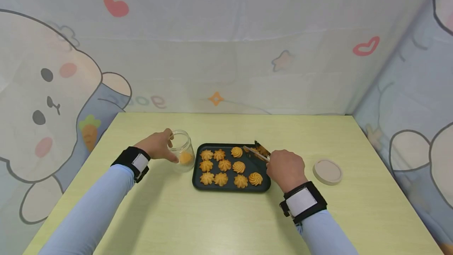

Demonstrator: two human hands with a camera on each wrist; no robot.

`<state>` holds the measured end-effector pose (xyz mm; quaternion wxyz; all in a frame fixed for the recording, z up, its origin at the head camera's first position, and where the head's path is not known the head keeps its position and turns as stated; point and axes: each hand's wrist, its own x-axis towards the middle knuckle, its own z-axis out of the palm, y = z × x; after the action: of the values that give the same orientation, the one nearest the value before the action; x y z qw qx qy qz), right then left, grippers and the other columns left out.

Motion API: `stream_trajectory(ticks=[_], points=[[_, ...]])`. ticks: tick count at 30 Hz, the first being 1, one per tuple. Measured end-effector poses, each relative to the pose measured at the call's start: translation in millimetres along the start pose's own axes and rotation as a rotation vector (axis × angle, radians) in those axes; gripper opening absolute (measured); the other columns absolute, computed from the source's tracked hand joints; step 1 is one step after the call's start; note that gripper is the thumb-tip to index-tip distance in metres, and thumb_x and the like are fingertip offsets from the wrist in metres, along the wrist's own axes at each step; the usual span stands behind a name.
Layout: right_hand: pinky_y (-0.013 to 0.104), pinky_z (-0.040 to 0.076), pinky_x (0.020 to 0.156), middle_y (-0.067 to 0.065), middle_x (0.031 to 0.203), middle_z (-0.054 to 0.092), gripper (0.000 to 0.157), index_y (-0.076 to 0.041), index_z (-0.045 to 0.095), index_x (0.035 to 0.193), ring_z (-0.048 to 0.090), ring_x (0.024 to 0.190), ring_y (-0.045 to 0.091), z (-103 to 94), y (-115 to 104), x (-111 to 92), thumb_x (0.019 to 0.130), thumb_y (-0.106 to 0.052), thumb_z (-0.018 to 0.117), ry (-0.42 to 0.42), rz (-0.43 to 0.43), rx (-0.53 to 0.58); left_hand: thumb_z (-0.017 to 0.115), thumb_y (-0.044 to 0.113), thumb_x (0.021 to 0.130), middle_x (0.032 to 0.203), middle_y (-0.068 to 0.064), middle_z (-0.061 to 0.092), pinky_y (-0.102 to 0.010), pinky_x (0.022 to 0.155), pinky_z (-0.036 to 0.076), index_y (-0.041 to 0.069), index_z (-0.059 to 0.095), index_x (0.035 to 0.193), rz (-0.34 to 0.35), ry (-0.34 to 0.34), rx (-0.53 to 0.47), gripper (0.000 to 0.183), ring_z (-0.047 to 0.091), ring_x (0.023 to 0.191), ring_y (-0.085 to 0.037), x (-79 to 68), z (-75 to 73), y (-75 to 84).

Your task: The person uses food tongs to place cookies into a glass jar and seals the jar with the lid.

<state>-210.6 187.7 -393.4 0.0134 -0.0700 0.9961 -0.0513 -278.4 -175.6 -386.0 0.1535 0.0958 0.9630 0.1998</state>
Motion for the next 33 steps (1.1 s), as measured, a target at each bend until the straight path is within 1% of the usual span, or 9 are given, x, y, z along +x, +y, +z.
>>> stream_trajectory(ticks=[7,11,16,23,28,33], points=[[0.037,0.041,0.034,0.005,0.048,0.053,0.034,-0.006,0.059,0.057,0.049,0.042,0.02,2.9,2.5,-0.3,0.084,-0.023,0.069,0.019,-0.011,-0.006,0.082,0.031,0.067,0.121,-0.022,0.061,-0.047,0.085,0.051,-0.001,0.044,0.126,0.003,0.006,0.003,0.078,0.06,0.099,-0.032,-1.3,0.4,0.3],[0.037,0.042,0.035,0.006,0.05,0.054,0.032,-0.004,0.061,0.06,0.049,0.043,0.021,3.5,4.1,-0.4,0.084,-0.024,0.069,0.019,-0.014,0.002,0.082,0.032,0.066,0.119,-0.021,0.062,-0.046,0.083,0.052,-0.001,0.044,0.125,0.007,0.01,0.009,0.077,0.06,0.097,-0.031,-0.4,1.0,-1.3],[0.036,0.041,0.036,0.007,0.051,0.055,0.03,-0.003,0.062,0.064,0.049,0.043,0.021,2.1,5.5,-1.5,0.084,-0.023,0.07,0.03,-0.025,0.014,0.083,0.033,0.066,0.118,-0.021,0.062,-0.046,0.083,0.052,-0.001,0.044,0.125,0.011,0.011,0.017,0.078,0.06,0.096,-0.031,1.2,1.8,-3.3],[0.036,0.042,0.036,0.007,0.051,0.055,0.028,-0.002,0.062,0.065,0.049,0.043,0.02,-2.0,5.0,-3.1,0.084,-0.022,0.07,0.044,-0.037,0.025,0.083,0.033,0.065,0.118,-0.021,0.062,-0.046,0.083,0.052,-0.001,0.044,0.125,0.011,0.015,0.017,0.079,0.06,0.096,-0.031,1.5,1.3,-3.6],[0.035,0.041,0.036,0.006,0.05,0.055,0.029,-0.003,0.061,0.063,0.048,0.043,0.02,-2.7,4.0,-3.7,0.084,-0.022,0.069,0.025,-0.037,0.015,0.083,0.033,0.065,0.118,-0.02,0.062,-0.046,0.083,0.052,-0.001,0.044,0.126,0.007,0.014,0.021,0.079,0.06,0.097,-0.031,0.9,0.7,-2.5],[0.034,0.04,0.036,0.006,0.052,0.055,0.03,-0.004,0.061,0.063,0.049,0.044,0.02,-2.7,0.9,-1.1,0.084,-0.023,0.068,-0.008,-0.011,-0.003,0.083,0.032,0.066,0.119,-0.021,0.062,-0.046,0.083,0.052,-0.001,0.044,0.125,0.011,0.012,0.018,0.078,0.06,0.096,-0.031,0.0,-0.3,-0.7]])
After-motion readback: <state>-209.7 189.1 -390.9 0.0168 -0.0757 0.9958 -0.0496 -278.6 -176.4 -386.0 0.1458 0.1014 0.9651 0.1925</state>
